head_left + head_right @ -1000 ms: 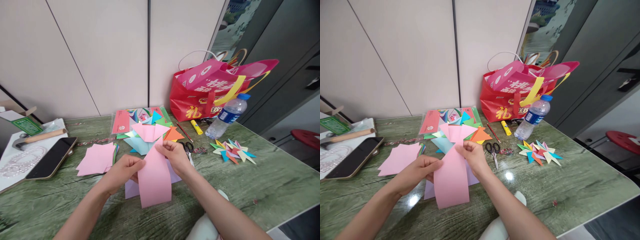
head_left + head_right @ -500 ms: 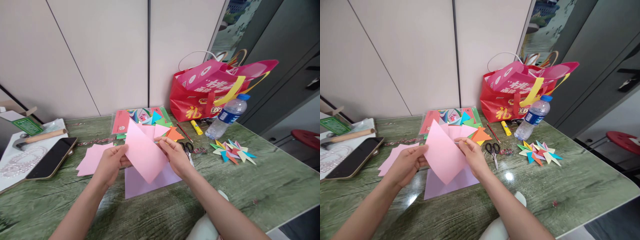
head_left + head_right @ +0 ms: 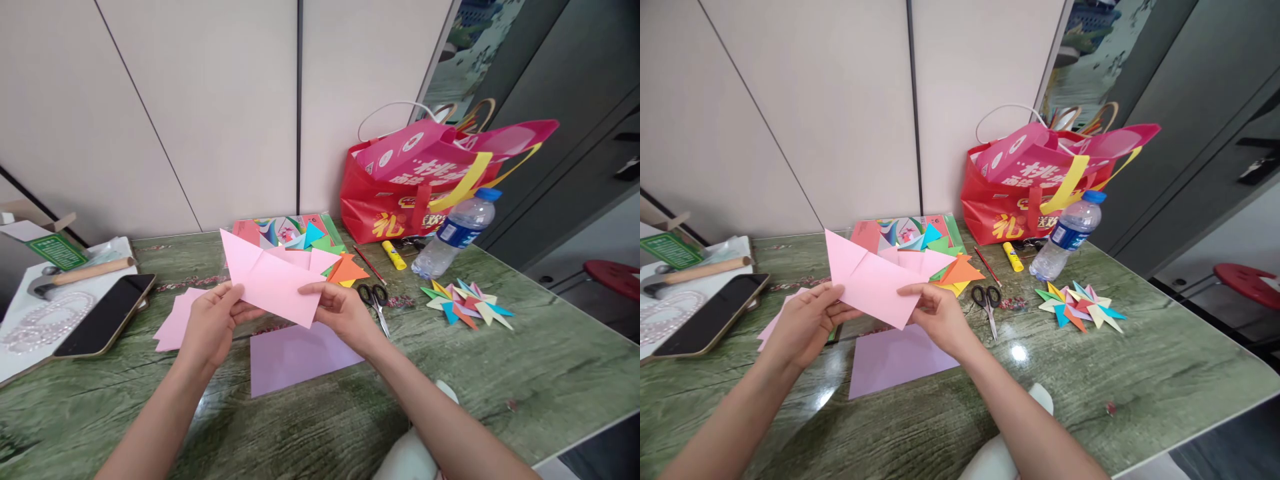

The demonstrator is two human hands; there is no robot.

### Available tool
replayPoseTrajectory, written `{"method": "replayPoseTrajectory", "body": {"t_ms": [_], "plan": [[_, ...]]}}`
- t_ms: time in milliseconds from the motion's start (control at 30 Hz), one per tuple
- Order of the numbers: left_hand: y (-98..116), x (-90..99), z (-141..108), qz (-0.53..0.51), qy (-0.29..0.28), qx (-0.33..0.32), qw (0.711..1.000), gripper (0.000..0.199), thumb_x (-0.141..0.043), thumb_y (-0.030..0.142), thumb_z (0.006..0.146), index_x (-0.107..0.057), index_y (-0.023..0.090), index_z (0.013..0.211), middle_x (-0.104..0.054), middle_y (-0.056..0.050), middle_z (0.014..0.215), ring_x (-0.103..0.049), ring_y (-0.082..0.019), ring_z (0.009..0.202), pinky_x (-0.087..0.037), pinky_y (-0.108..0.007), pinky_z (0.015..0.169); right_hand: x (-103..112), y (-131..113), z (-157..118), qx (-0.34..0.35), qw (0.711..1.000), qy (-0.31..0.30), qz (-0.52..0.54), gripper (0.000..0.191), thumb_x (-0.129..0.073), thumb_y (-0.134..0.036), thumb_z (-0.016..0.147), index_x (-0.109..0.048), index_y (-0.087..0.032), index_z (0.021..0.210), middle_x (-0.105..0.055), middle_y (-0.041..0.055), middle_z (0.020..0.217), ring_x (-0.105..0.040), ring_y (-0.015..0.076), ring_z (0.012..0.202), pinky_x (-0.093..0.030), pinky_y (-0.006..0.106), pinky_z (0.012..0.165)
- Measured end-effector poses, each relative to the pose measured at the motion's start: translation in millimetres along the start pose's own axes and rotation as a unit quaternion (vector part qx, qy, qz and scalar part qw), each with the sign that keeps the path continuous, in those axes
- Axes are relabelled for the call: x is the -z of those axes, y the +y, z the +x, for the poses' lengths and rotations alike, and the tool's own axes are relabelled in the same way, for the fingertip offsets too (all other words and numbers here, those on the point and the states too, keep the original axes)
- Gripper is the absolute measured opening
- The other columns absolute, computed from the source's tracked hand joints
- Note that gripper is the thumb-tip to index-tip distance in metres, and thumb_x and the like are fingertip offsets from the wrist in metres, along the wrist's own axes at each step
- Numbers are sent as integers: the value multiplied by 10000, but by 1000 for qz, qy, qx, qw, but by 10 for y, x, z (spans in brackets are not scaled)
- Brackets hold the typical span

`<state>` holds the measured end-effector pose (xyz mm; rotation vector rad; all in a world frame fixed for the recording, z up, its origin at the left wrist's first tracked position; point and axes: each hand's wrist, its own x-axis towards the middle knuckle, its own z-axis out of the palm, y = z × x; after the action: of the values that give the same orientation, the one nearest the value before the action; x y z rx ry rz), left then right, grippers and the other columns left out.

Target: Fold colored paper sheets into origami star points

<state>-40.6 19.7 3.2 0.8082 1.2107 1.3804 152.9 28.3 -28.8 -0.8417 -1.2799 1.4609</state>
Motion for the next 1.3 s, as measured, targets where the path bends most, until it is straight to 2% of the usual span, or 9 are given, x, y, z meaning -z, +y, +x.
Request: {"method": "replayPoseTrajectory", "body": {"t_ms": [200, 367, 533, 733, 833, 1000, 1133, 1233, 1300], "plan": [[-3, -17, -30, 1, -40, 9, 999, 114, -703, 198, 648, -657, 119, 716, -684, -14, 649, -638, -144, 572, -572, -286, 599, -3, -49, -4, 6, 998, 48, -31, 218, -779, -214, 507, -694, -189, 706, -678, 11, 778, -619, 165, 722, -518, 303, 684], [-3, -42, -50, 10, -95, 12, 995, 126, -700, 200, 676, -671, 132, 777, -703, -24, 768, -646, -150, 641, -576, -299, 638, 3, -61, -10, 3, 996, 86, -9, 212, -773, -321, 558, -655, -183, 667, -651, 4, 660, -592, 149, 635, -505, 294, 645], [14, -71, -113, 54, -193, 34, 979, 252, -657, 234, 747, -648, 148, 984, -699, -93, 1004, -670, -223, 814, -566, -372, 735, 42, -14, 29, 30, 985, 153, 70, 346, -784, -295, 556, -589, -178, 817, -649, 8, 751, -596, 137, 671, -516, 273, 642], [44, -34, -142, 104, -299, 28, 948, 462, -634, 179, 772, -511, 213, 1216, -685, -107, 1063, -627, -274, 985, -523, -411, 816, 49, -34, 55, 34, 974, 194, 111, 653, -778, -250, 552, -467, -210, 1125, -670, 35, 896, -622, 163, 755, -533, 276, 611], [51, -9, -124, 90, -313, 13, 945, 463, -622, 159, 777, -517, 248, 1219, -664, -85, 1113, -608, -268, 1016, -509, -424, 841, 55, -56, 54, 24, 971, 202, 121, 678, -774, -240, 561, -455, -198, 1158, -680, 35, 878, -621, 159, 742, -525, 263, 598], [37, 7, -105, 54, -244, 34, 968, 215, -656, 241, 754, -679, 181, 960, -717, -67, 909, -652, -213, 814, -526, -338, 746, 79, -54, 46, -14, 975, 166, 148, 622, -776, -251, 572, -488, -183, 1119, -692, 7, 789, -609, 127, 629, -498, 231, 546], [35, 32, -109, 38, -191, 91, 977, 322, -637, 457, 733, -700, 155, 826, -685, -39, 699, -588, -150, 612, -475, -239, 545, 70, -45, 31, -35, 984, 98, 143, 479, -763, -245, 596, -563, -173, 1025, -705, 11, 775, -615, 119, 617, -479, 209, 533], [66, 49, -130, 102, -226, 115, 962, 511, -501, 608, 755, -711, 143, 773, -654, -37, 646, -525, -124, 560, -385, -196, 468, 53, -36, 20, -41, 989, 61, 129, 412, -753, -233, 613, -597, -178, 990, -712, 8, 770, -624, 116, 617, -480, 213, 559], [87, 39, -156, 171, -270, 105, 942, 540, -461, 616, 771, -715, 140, 786, -664, -50, 680, -520, -127, 567, -348, -195, 455, 45, -26, 14, -44, 991, 46, 119, 391, -753, -232, 615, -611, -186, 977, -713, 0, 750, -628, 117, 608, -481, 224, 578]]}}
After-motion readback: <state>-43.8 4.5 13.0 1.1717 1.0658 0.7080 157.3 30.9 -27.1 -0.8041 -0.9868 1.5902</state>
